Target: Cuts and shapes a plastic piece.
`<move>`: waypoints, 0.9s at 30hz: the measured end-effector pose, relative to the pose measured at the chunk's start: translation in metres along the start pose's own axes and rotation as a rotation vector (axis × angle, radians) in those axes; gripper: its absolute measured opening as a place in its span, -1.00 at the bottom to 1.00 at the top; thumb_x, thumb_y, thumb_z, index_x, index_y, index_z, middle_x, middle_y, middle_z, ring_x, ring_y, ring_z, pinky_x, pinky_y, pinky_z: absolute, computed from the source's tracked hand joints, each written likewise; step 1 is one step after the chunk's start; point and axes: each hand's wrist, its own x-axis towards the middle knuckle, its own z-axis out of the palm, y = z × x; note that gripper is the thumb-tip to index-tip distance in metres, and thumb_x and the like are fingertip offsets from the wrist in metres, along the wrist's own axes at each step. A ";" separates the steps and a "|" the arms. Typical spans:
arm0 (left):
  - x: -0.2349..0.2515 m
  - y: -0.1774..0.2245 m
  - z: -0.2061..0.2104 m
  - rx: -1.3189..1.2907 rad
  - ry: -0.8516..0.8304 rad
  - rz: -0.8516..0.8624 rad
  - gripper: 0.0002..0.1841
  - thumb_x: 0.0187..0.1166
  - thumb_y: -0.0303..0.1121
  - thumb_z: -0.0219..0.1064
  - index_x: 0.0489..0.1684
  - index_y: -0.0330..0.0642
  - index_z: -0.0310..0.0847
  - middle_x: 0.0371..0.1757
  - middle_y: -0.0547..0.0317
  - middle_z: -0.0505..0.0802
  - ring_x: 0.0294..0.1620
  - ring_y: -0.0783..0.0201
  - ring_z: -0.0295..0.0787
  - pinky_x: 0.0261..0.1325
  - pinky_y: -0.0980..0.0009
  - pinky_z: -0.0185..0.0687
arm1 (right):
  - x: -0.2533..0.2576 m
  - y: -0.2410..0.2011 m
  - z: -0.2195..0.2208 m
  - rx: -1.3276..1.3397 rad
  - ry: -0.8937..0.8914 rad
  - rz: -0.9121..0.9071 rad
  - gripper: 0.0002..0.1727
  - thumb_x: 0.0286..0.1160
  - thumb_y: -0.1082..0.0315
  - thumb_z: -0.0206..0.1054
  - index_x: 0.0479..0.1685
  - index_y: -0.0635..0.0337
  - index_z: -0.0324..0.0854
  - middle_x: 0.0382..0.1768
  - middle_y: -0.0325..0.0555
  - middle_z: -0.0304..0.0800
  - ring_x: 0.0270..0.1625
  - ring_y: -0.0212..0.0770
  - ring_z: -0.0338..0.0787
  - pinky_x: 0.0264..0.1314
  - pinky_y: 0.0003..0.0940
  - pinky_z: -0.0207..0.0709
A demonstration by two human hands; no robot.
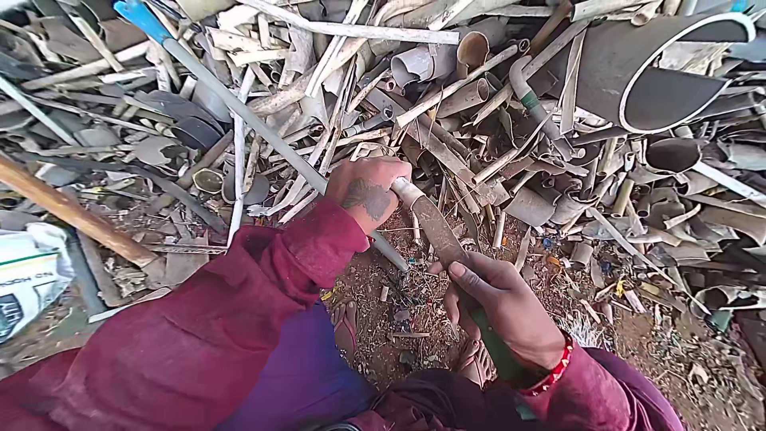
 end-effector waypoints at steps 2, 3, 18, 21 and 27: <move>0.007 0.030 -0.020 0.009 -0.067 -0.133 -0.82 0.45 -0.67 0.25 -0.27 -0.28 0.78 -0.13 -0.16 0.88 -0.12 -0.28 0.85 -0.21 -0.31 0.55 | -0.003 -0.007 0.003 0.245 -0.070 0.128 -0.61 0.84 0.41 -0.15 0.02 0.30 0.65 -0.68 -0.24 0.73 -0.77 -0.52 0.62 -0.74 -0.68 0.48; 0.007 0.032 -0.020 0.040 -0.040 -0.119 -0.82 0.42 -0.69 0.24 -0.29 -0.30 0.78 -0.14 -0.16 0.89 -0.12 -0.28 0.85 -0.20 -0.30 0.57 | -0.004 -0.009 0.004 0.302 -0.091 0.164 -0.59 0.84 0.40 -0.18 0.03 0.31 0.65 -0.69 -0.22 0.72 -0.77 -0.50 0.64 -0.74 -0.66 0.51; 0.027 0.025 -0.029 -0.095 -0.622 -0.434 -0.72 0.57 -0.63 0.24 0.13 -0.20 0.74 -0.12 -0.16 0.84 -0.01 -0.17 0.77 0.10 -0.24 0.52 | 0.004 0.007 -0.005 -1.744 0.634 -0.691 -0.68 0.32 0.63 0.30 0.01 0.25 0.84 -0.56 0.14 0.74 -0.57 0.15 0.78 -0.63 -0.14 0.51; 0.017 0.001 -0.018 -0.091 -0.386 -0.295 -0.75 0.60 -0.51 0.31 0.16 -0.22 0.76 -0.14 -0.20 0.86 -0.04 -0.22 0.79 0.06 -0.30 0.53 | 0.001 0.001 -0.007 -1.653 0.750 -0.605 -0.72 0.44 0.57 0.26 0.06 0.32 0.79 -0.53 0.16 0.75 -0.58 0.16 0.79 -0.66 -0.08 0.53; 0.016 0.021 -0.016 0.011 -0.301 -0.293 -0.64 0.62 -0.59 0.28 0.38 -0.46 0.60 0.34 -0.43 0.70 0.47 -0.39 0.53 0.57 -0.17 0.33 | 0.003 -0.001 -0.024 -1.086 0.724 -0.720 -0.61 0.86 0.28 -0.02 0.31 0.40 0.54 -0.55 -0.19 0.65 -0.60 -0.38 0.64 -0.53 -0.45 0.59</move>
